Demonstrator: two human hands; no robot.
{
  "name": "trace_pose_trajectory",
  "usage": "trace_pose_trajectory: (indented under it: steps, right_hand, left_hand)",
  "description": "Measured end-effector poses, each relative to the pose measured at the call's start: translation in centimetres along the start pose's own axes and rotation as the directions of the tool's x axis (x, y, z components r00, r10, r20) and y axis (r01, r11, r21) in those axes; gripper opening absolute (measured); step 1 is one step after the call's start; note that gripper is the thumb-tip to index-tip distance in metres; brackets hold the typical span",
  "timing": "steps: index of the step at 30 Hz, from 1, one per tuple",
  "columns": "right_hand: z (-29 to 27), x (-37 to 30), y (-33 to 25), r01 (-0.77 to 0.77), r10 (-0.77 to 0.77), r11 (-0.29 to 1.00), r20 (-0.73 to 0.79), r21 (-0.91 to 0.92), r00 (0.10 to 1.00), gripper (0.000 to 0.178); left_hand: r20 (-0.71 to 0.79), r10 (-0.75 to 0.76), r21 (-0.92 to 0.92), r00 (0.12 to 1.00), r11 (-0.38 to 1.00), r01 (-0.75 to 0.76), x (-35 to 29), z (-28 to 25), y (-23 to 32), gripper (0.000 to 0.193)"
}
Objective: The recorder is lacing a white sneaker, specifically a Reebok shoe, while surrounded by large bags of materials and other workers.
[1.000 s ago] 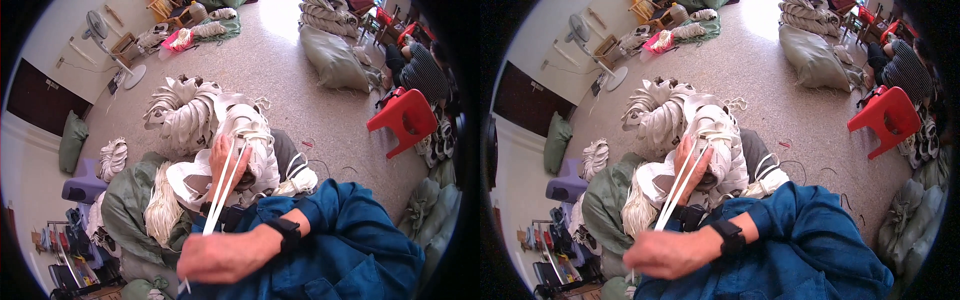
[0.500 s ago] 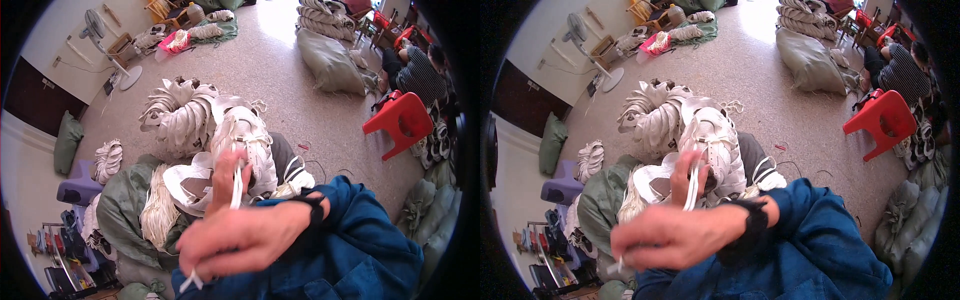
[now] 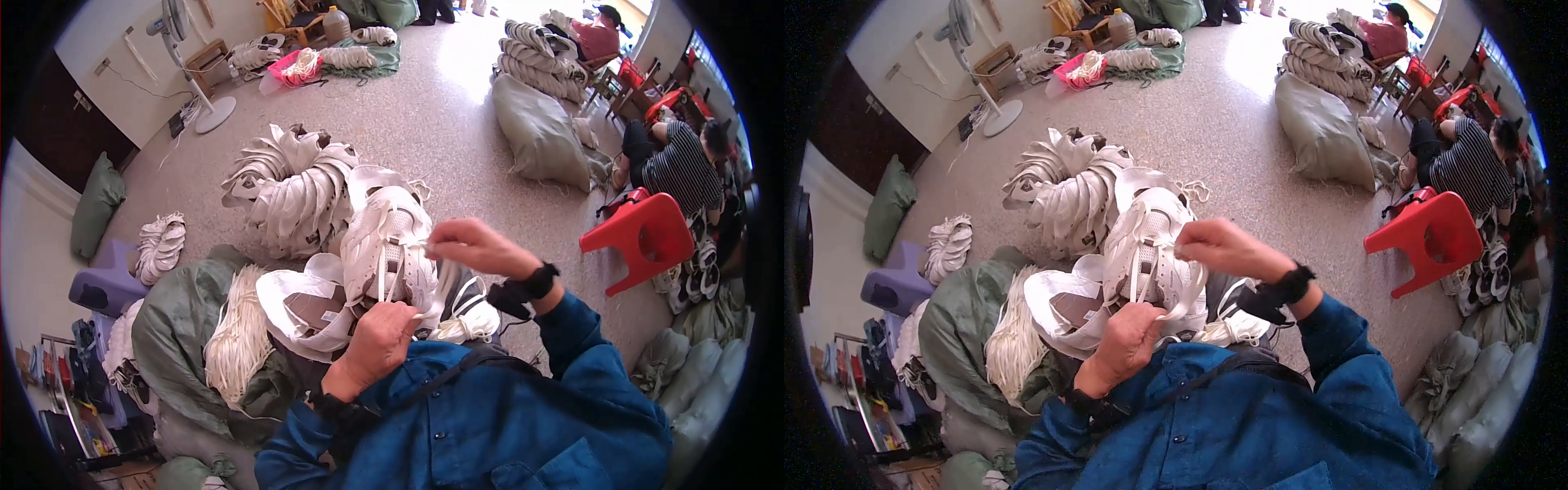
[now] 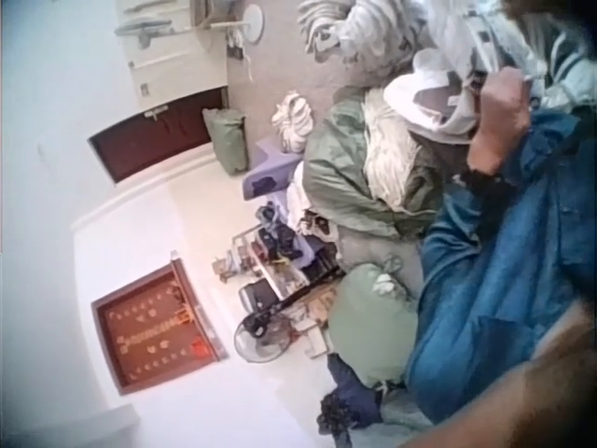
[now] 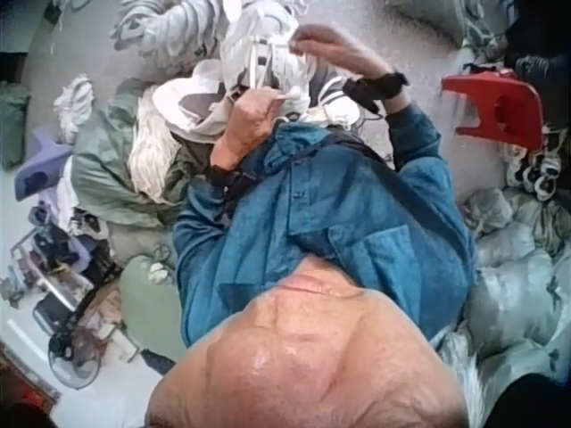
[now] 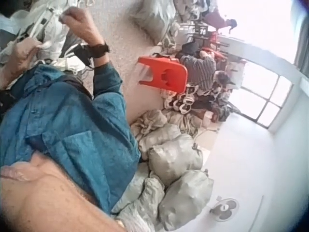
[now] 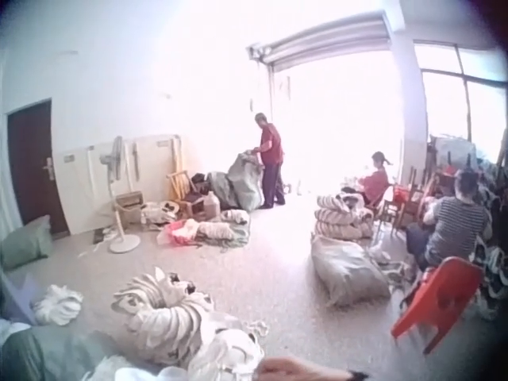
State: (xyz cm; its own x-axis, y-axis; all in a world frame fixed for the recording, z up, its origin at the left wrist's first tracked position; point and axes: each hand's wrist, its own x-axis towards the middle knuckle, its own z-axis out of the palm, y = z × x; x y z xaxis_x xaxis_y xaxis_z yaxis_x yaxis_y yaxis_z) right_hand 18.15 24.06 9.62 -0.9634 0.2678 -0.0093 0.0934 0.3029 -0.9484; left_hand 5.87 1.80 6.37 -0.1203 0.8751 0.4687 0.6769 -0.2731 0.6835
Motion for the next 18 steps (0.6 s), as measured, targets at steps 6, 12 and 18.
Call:
trace_pose_trajectory:
  steps: [6, 12, 18]
  right_hand:
    - [2.8, 4.8, 2.3, -0.034, 0.029, 0.999, -0.175, -0.027, 0.984, 0.024]
    - [3.9, 8.9, 2.2, 0.169, -0.234, 0.834, -0.059, -0.525, 0.970, 0.016]
    - [4.5, 11.3, 1.9, 0.249, -0.289, 0.665, 0.065, -0.704, 0.955, 0.012]
  left_hand:
    - [0.089, 0.054, 0.208, 0.995, 0.976, -0.072, 2.2, -0.8, 0.6, 0.011]
    - [0.059, 0.024, 0.273, 0.998, 0.961, -0.040, 2.3, 0.6, -2.0, 0.012]
    - [0.075, -0.002, 0.259, 0.997, 0.966, -0.018, 2.1, 1.0, -2.1, 0.011]
